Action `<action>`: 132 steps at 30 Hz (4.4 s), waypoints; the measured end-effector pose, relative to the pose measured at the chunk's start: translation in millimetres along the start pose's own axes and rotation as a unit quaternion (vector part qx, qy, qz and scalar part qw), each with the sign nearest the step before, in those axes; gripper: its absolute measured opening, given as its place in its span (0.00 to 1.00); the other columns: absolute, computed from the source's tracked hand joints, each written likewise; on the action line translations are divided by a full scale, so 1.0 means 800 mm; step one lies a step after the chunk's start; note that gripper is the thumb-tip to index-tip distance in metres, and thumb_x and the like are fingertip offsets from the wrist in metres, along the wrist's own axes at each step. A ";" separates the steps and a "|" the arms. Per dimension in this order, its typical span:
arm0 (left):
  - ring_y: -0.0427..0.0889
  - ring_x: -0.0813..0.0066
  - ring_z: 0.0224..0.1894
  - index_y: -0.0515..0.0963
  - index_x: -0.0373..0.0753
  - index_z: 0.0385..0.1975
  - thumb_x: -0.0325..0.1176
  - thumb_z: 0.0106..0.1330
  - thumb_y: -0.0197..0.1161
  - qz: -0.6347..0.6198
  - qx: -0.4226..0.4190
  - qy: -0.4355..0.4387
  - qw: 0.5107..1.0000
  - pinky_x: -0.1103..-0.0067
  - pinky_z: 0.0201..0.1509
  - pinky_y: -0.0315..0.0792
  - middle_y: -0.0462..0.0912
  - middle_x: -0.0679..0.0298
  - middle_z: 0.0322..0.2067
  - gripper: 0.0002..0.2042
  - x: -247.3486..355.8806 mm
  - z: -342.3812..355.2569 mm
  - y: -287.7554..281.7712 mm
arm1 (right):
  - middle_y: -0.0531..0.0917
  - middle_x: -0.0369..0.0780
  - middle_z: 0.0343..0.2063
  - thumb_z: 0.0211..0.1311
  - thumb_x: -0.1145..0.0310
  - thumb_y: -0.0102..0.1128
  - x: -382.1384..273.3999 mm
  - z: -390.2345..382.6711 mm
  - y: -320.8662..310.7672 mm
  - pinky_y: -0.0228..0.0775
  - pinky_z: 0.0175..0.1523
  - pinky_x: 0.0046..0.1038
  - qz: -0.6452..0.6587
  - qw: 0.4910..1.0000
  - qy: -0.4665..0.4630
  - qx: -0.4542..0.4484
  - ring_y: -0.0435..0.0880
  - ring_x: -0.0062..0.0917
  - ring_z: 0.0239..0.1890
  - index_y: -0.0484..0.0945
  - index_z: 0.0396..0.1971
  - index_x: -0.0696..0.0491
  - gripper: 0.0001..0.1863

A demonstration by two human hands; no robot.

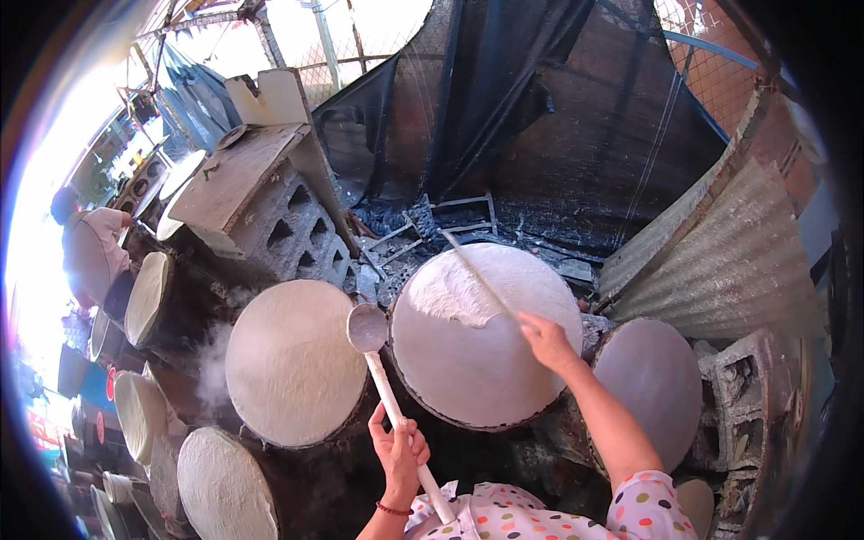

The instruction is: The person scoops batter from a large metal basin and pours it onto several hot, round cooking surfaces. They use a wooden stick to spread the batter into thin, circular layers. The person then uses the stick to lift the cooked cakes and stack them on a nearby surface.

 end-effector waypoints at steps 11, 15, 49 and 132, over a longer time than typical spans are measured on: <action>0.61 0.86 0.16 0.56 0.51 0.59 0.30 0.69 0.54 -0.006 0.025 0.025 0.999 0.90 0.14 0.58 0.68 0.67 0.28 0.21 -0.012 -0.027 -0.001 | 0.81 0.50 0.44 0.63 0.66 0.54 0.014 -0.016 -0.011 0.72 0.51 0.34 0.010 0.998 -0.054 -0.006 0.80 0.44 0.47 0.76 0.53 0.49 0.18; 0.62 0.85 0.16 0.56 0.52 0.59 0.30 0.68 0.55 -0.014 0.011 0.021 1.000 0.88 0.15 0.60 0.69 0.66 0.29 0.22 -0.017 -0.030 -0.001 | 0.81 0.50 0.44 0.63 0.66 0.53 -0.002 0.009 0.011 0.71 0.52 0.34 -0.004 0.995 -0.054 -0.082 0.80 0.44 0.47 0.76 0.52 0.51 0.18; 0.61 0.86 0.16 0.56 0.52 0.59 0.30 0.69 0.54 0.010 0.037 0.033 0.999 0.90 0.15 0.59 0.69 0.67 0.28 0.21 -0.024 -0.075 -0.014 | 0.81 0.52 0.42 0.64 0.68 0.54 0.023 -0.151 -0.029 0.73 0.51 0.33 0.045 0.994 -0.071 -0.069 0.80 0.45 0.45 0.75 0.52 0.54 0.17; 0.60 0.88 0.18 0.57 0.49 0.59 0.30 0.70 0.51 0.043 -0.131 -0.044 0.989 0.92 0.15 0.57 0.68 0.67 0.29 0.19 0.026 -0.132 -0.120 | 0.77 0.54 0.21 0.68 0.65 0.43 0.051 -0.330 0.052 0.69 0.29 0.49 -0.058 0.971 0.126 0.196 0.80 0.51 0.28 0.66 0.32 0.55 0.09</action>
Point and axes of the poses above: each hand's wrist, its own z-axis towards the middle knuckle, its own y-axis out of the palm, x = y × z, the point moved 4 cm from there along z, towards the middle knuckle
